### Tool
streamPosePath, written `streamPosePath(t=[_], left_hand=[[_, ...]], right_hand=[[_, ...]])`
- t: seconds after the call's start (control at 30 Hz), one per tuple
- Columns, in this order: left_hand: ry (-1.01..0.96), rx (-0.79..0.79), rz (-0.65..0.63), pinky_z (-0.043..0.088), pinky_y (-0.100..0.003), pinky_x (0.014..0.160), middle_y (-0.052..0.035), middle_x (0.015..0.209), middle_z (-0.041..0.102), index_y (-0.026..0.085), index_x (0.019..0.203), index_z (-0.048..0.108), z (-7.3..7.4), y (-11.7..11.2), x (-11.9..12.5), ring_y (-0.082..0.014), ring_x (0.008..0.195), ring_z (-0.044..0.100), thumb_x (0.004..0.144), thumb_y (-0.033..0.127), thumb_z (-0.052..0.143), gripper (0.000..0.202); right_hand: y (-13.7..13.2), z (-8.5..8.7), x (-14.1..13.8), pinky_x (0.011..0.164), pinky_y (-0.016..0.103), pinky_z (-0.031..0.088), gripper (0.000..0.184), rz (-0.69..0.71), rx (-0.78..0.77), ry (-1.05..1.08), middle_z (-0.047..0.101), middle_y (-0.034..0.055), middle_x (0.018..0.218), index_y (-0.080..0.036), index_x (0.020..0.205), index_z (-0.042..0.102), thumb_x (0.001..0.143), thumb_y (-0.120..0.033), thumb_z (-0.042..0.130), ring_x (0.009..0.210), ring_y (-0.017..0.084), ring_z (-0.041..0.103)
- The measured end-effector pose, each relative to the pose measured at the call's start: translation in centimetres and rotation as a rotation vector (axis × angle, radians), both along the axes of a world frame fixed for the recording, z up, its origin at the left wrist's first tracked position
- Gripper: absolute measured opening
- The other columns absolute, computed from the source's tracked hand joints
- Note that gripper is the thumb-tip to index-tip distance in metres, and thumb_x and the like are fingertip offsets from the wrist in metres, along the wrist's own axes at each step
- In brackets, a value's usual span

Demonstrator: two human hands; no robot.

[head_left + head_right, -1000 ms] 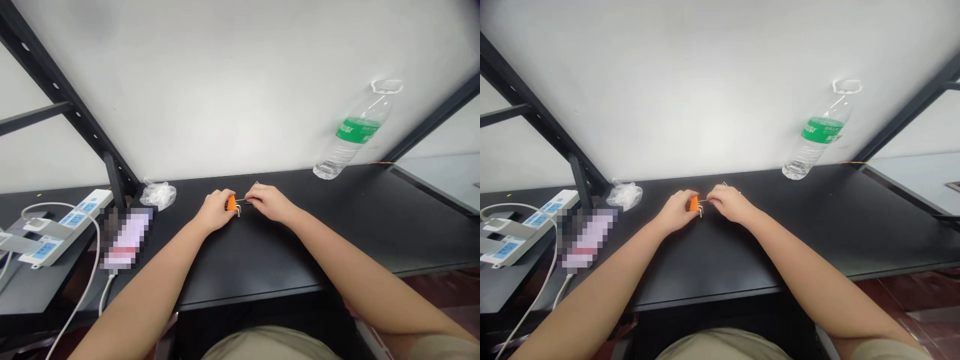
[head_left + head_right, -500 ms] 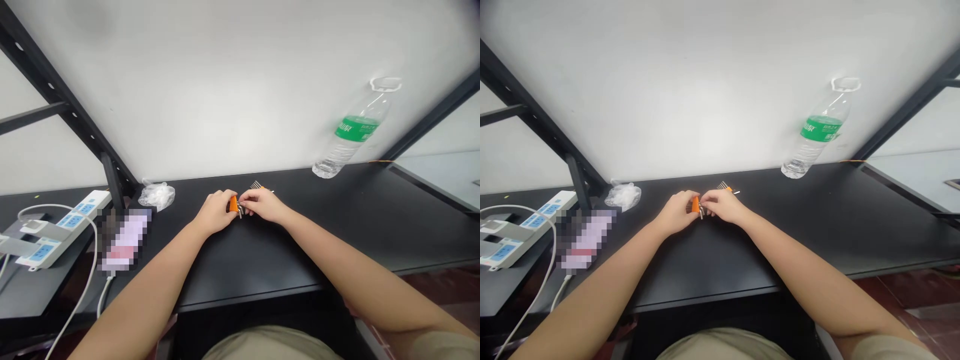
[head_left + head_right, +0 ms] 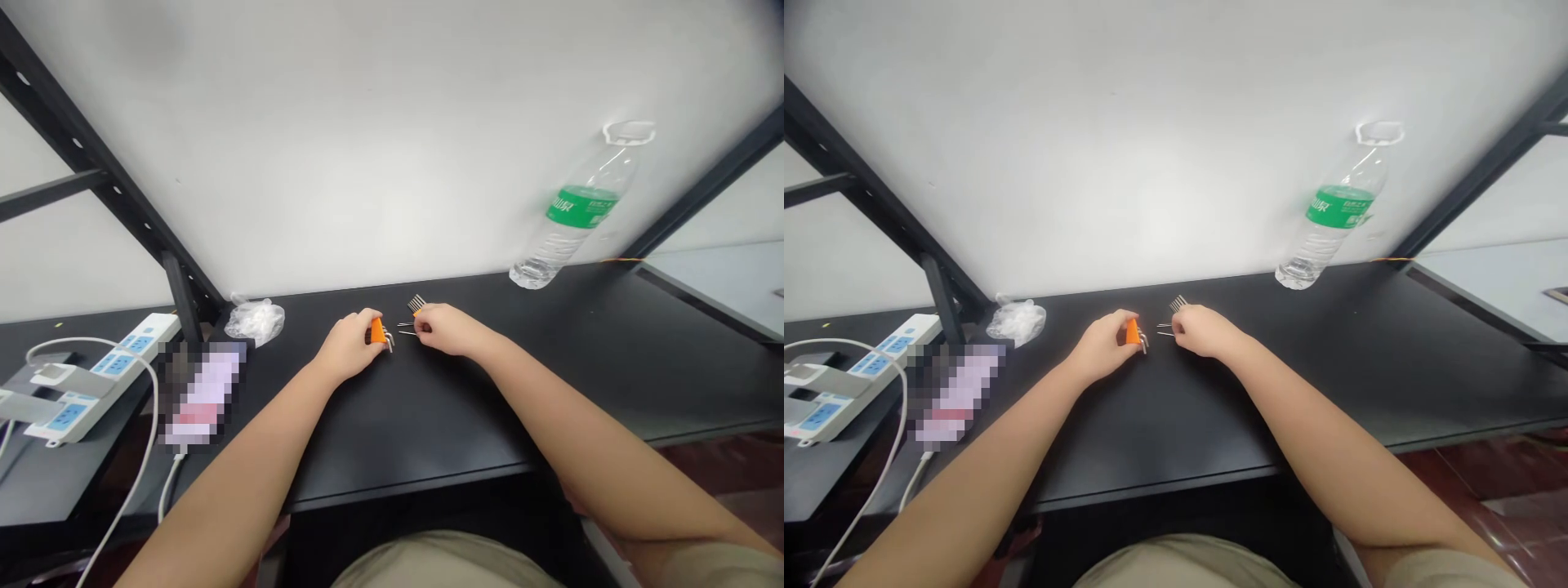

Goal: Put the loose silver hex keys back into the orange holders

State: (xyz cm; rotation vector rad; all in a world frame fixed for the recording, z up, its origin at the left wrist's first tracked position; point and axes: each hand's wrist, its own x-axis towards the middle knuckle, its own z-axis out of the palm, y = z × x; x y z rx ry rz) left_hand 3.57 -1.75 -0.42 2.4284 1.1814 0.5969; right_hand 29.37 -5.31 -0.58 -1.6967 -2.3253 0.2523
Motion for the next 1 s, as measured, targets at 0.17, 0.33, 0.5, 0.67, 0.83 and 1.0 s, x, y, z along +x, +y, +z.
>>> streamPosePath(t=[0.17,0.33,0.5,0.67,0.83,1.0], left_hand=[[-0.029,-0.039,-0.039,0.054,-0.035,0.09,-0.0038,0.106,0.07,0.027,0.131,0.06,-0.1,0.0,0.0,-0.022,0.097,0.068,0.081,0.033,0.076,0.053],[-0.053,-0.05,-0.052,0.054,-0.036,0.091,-0.0034,0.107,0.07,0.027,0.131,0.06,0.1,0.0,-0.1,-0.0212,0.096,0.068,0.081,0.031,0.076,0.053],[-0.056,-0.045,-0.08,0.055,-0.035,0.091,-0.0032,0.109,0.07,0.027,0.13,0.06,0.0,-0.1,-0.1,-0.0213,0.098,0.067,0.081,0.03,0.074,0.052],[-0.038,-0.02,-0.088,0.055,-0.036,0.091,-0.0042,0.11,0.069,0.027,0.131,0.059,0.1,-0.2,-0.1,-0.0226,0.1,0.067,0.081,0.03,0.073,0.051],[-0.039,-0.01,-0.069,0.055,-0.036,0.091,-0.004,0.11,0.07,0.027,0.131,0.06,0.3,-0.2,-0.3,-0.0224,0.1,0.067,0.081,0.028,0.073,0.051],[-0.01,0.033,-0.097,0.055,-0.035,0.09,-0.0034,0.109,0.071,0.027,0.126,0.064,0.8,-0.7,0.0,-0.0226,0.098,0.067,0.079,0.027,0.074,0.048]], right_hand=[[-0.8,0.4,-1.1,0.06,0.029,0.038,0.011,-0.079,-0.03,-0.054,0.069,0.0057,0.082,-0.021,0.069,0.062,0.072,-0.013,0.069,0.07,0.019,0.061],[-1.4,1.6,-2.1,0.064,0.027,0.042,0.007,0.052,0.017,0.202,0.068,0.0,0.077,-0.022,0.083,0.062,0.081,-0.015,0.062,0.067,0.015,0.059],[-1.5,1.9,-2.7,0.069,0.027,0.044,0.01,0.15,0.077,0.349,0.068,-0.0001,0.081,-0.021,0.089,0.066,0.086,-0.014,0.059,0.072,0.014,0.059],[-1.6,1.7,-2.6,0.071,0.029,0.046,0.011,0.147,0.145,0.354,0.067,0.0016,0.083,-0.022,0.089,0.068,0.087,-0.015,0.06,0.074,0.016,0.06],[-1.5,1.6,-2.4,0.072,0.031,0.047,0.013,0.144,0.174,0.331,0.068,0.0027,0.086,-0.022,0.09,0.069,0.09,-0.015,0.059,0.077,0.017,0.06],[-1.5,1.8,-2.8,0.08,0.034,0.049,0.019,0.211,0.262,0.28,0.068,0.0056,0.093,-0.022,0.092,0.071,0.095,-0.013,0.054,0.087,0.02,0.062]])
